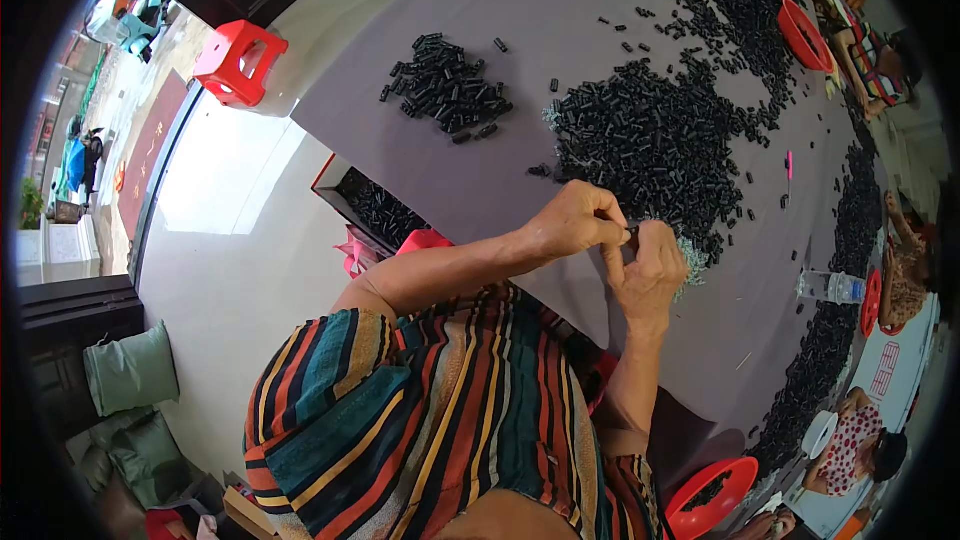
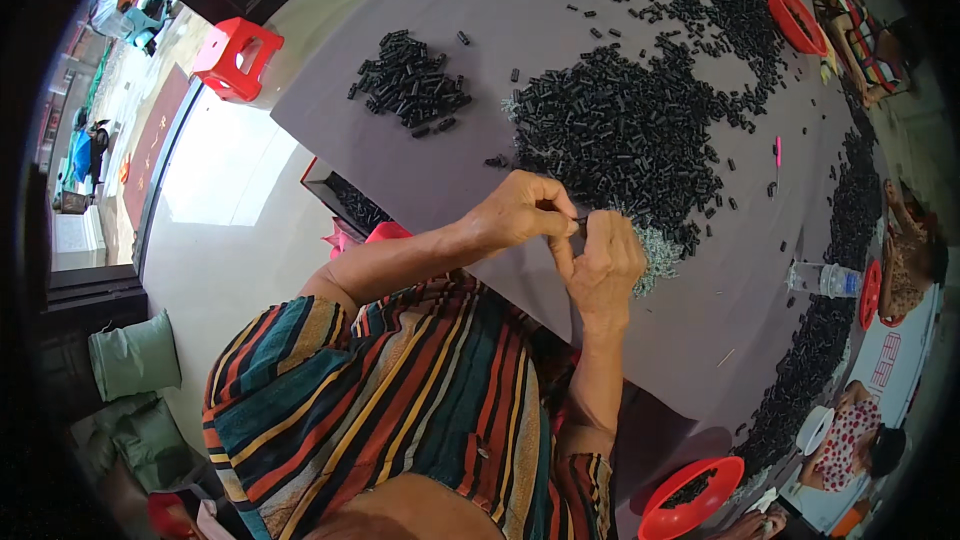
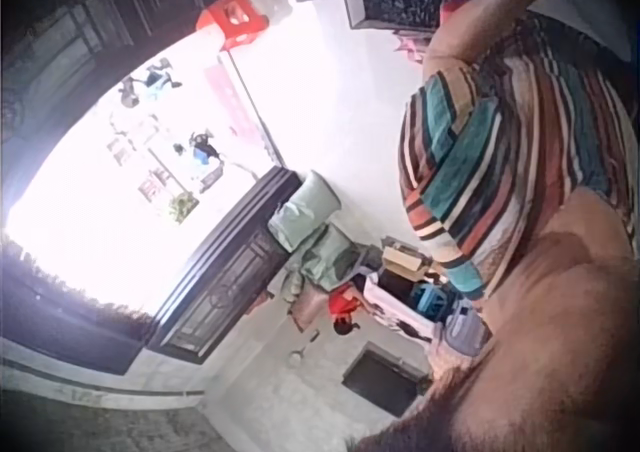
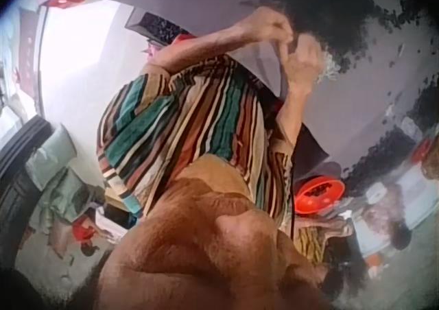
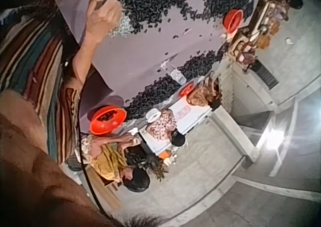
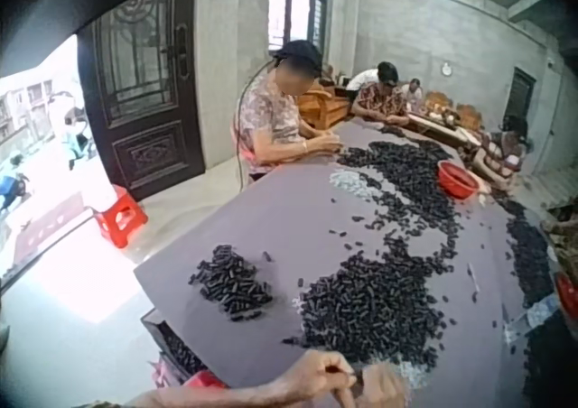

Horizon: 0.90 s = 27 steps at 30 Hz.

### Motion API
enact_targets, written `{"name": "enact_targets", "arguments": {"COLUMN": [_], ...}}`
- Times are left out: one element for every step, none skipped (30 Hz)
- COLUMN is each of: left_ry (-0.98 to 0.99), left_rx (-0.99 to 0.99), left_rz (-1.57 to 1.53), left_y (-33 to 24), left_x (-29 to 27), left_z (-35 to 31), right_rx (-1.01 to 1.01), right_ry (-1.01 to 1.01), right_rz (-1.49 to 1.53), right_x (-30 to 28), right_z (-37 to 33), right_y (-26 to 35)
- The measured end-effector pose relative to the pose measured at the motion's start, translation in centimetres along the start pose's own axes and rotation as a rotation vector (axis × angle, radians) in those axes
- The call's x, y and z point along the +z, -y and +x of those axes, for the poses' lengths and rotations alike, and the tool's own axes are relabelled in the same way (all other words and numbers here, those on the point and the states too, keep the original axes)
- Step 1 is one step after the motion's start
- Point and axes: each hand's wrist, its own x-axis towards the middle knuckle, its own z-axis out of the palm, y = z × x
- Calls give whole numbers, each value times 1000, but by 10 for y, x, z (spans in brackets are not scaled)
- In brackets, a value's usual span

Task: The person picks up a small black plastic piece and a small metal pin, then inserts the pin into the plastic piece by hand, repeating this for multiple sets of components from piles on a table.

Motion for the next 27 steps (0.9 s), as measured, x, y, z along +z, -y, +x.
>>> {"name": "enact_targets", "arguments": {"left_ry": [-18, -15, -13, -12, -14, -7, -1, 0, 4, 8, 8, 15, 23, 21, 26, 31, 31, 61, 91, 93, 86, 79, 73, 8, -58, -120, -121], "left_rx": [-2, -3, -8, -12, -13, -22, -31, -31, -30, -28, -28, -35, -41, -41, -44, -47, -48, -47, -47, -47, -25, -3, -2, 93, 187, 260, 261], "left_rz": [5, 5, 27, 48, 49, 40, 31, 31, 37, 43, 43, 45, 47, 47, 38, 30, 30, 84, 139, 138, 179, 219, 218, 300, 383, 413, 412], "left_y": [2, 4, 7, 9, 10, 11, 12, 12, 11, 11, 10, 10, 9, 10, 10, 10, 9, 8, 6, 4, 2, 1, 0, 0, 1, 6, -4], "left_x": [-1, -2, -2, -3, -3, -4, -5, -5, -5, -5, -5, -5, -5, -5, -5, -5, -6, -7, -8, -10, -11, -13, -17, -21, -26, -35, -40], "left_z": [1, 2, 4, 5, 6, 6, 7, 7, 6, 6, 6, 6, 6, 6, 6, 6, 6, 5, 6, 6, 7, 8, 10, 11, 14, 18, 18], "right_rx": [-15, -12, 14, 39, 40, 49, 58, 59, 64, 69, 69, 73, 77, 75, 71, 67, 67, 73, 79, 79, 108, 137, 133, 214, 294, 447, 445], "right_ry": [-25, -25, -22, -19, -17, -38, -58, -57, -56, -54, -54, -57, -60, -60, -70, -81, -80, -81, -83, -82, 6, 94, 96, 105, 114, 148, 149], "right_rz": [9, 7, 32, 57, 59, 78, 97, 96, 103, 110, 110, 113, 115, 116, 115, 113, 113, 118, 124, 121, 157, 192, 195, 323, 452, 494, 494], "right_x": [3, 4, 6, 8, 10, 13, 15, 16, 17, 18, 18, 19, 19, 20, 21, 21, 23, 24, 25, 23, 18, 12, 7, 2, -3, -10, -15], "right_z": [-1, -2, -4, -5, -6, -7, -8, -9, -10, -11, -11, -12, -12, -13, -13, -13, -14, -16, -17, -17, -14, -11, -7, -3, 1, 0, 1], "right_y": [0, 0, 0, -1, -1, -1, -1, -1, -1, -1, -1, -1, -1, 0, 0, 0, 0, 0, 0, 0, 0, -1, -3, -5, -8, -15, -23]}}
